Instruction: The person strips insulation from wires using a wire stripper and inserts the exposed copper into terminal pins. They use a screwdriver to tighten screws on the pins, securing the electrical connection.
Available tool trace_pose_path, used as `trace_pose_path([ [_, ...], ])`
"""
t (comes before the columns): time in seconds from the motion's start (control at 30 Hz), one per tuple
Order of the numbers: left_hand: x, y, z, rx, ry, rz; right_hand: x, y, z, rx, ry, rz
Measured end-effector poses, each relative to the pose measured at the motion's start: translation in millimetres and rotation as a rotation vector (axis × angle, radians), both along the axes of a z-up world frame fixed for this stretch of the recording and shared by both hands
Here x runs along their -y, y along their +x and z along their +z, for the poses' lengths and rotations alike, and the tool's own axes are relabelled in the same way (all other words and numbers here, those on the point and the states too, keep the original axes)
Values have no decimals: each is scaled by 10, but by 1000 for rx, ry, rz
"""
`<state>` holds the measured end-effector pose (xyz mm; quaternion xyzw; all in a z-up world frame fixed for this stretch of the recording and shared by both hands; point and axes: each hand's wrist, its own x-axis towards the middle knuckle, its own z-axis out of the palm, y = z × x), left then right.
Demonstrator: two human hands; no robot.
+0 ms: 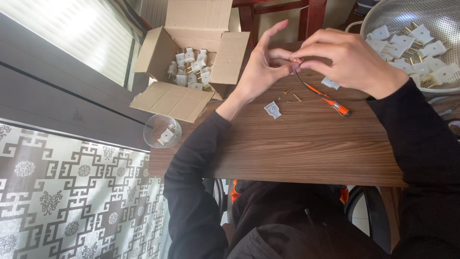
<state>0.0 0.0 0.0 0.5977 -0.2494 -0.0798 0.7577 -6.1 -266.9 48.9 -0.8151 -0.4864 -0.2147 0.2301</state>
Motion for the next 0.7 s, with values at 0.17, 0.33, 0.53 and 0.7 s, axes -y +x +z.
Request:
trace_pose_path([
  [0.17,-6,12,2,9,24,-10,-24,35,-61,53,-13,-10],
  [0.33,-11,49,-13,-27,23,-14,-18,50,-78,44,-2,-21],
  [0.53,-14,73,-40,-42,47,-33,12,79,-104,5,10,7],
  [0.7,-12,75,-72,-65,93,-29,31,96,-161,8,-41,-15],
])
